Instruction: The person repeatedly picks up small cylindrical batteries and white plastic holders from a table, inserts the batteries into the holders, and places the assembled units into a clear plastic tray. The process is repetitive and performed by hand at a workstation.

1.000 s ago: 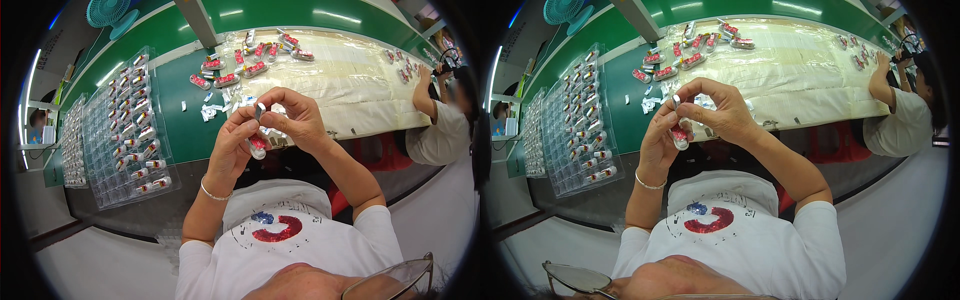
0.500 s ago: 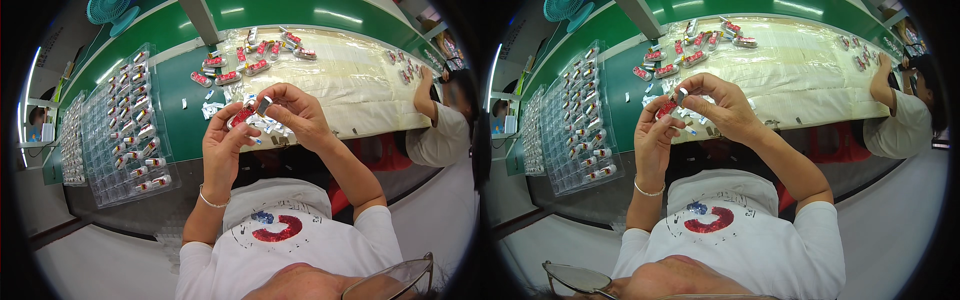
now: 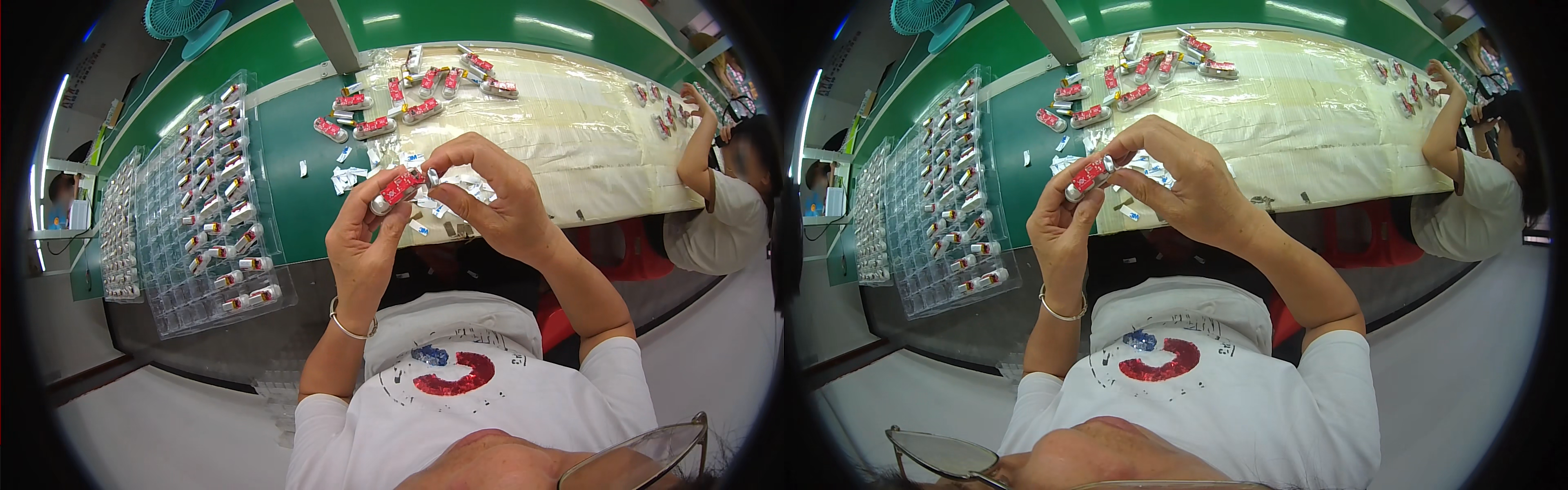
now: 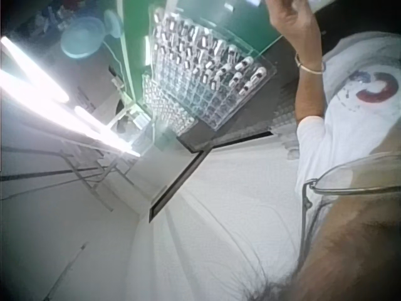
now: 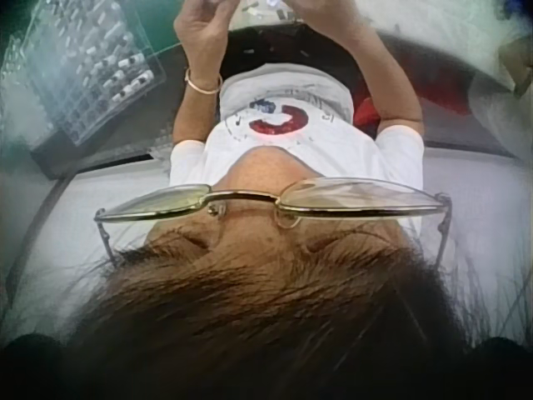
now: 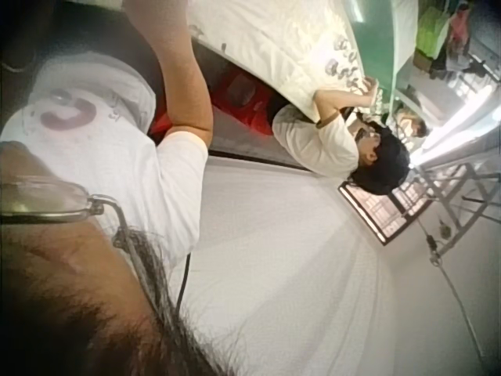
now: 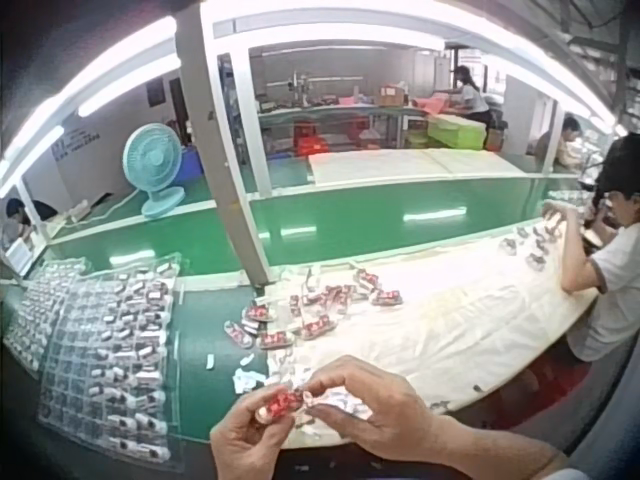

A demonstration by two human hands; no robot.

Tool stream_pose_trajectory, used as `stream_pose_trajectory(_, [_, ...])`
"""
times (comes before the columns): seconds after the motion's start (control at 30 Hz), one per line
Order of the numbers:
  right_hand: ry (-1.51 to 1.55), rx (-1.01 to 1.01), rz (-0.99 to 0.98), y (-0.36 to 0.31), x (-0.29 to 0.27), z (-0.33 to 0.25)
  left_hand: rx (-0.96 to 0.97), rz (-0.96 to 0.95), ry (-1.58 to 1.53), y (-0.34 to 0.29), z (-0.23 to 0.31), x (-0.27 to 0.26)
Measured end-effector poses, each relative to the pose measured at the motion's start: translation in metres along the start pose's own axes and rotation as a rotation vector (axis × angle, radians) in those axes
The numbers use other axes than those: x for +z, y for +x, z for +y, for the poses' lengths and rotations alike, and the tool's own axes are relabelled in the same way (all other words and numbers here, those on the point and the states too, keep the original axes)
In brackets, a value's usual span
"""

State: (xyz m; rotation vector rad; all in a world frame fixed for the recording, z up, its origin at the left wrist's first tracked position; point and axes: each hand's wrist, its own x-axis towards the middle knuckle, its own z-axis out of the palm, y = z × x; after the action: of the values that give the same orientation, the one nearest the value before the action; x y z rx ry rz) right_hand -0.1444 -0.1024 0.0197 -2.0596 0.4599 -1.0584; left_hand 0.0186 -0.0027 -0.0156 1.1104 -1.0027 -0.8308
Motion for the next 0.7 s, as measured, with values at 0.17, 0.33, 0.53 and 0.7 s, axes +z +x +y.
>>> stream_pose_trajectory(0.17, [-0.068, -0.105, -0.006, 0.001, 0.0009, -0.0012, -0.003, 0.024, 0.052, -0.001, 0.004, 0.0032])
stream_pose_trajectory(0.33, [-0.032, -0.082, -0.076, -0.0006, 0.0026, -0.0037, 0.036, 0.05, 0.059, -0.0008, 0.0026, 0.0037])
stream_pose_trajectory(0.53, [-0.073, -0.052, -0.073, 0.0026, 0.0043, -0.0052, 0.146, 0.031, 0.193, -0.0015, -0.0003, 0.0034])
stream_pose_trajectory(0.7, [-0.214, -0.153, -0.024, 0.0017, 0.0093, -0.0052, 0.165, 0.019, 0.218, -0.0013, 0.0009, 0.0042])
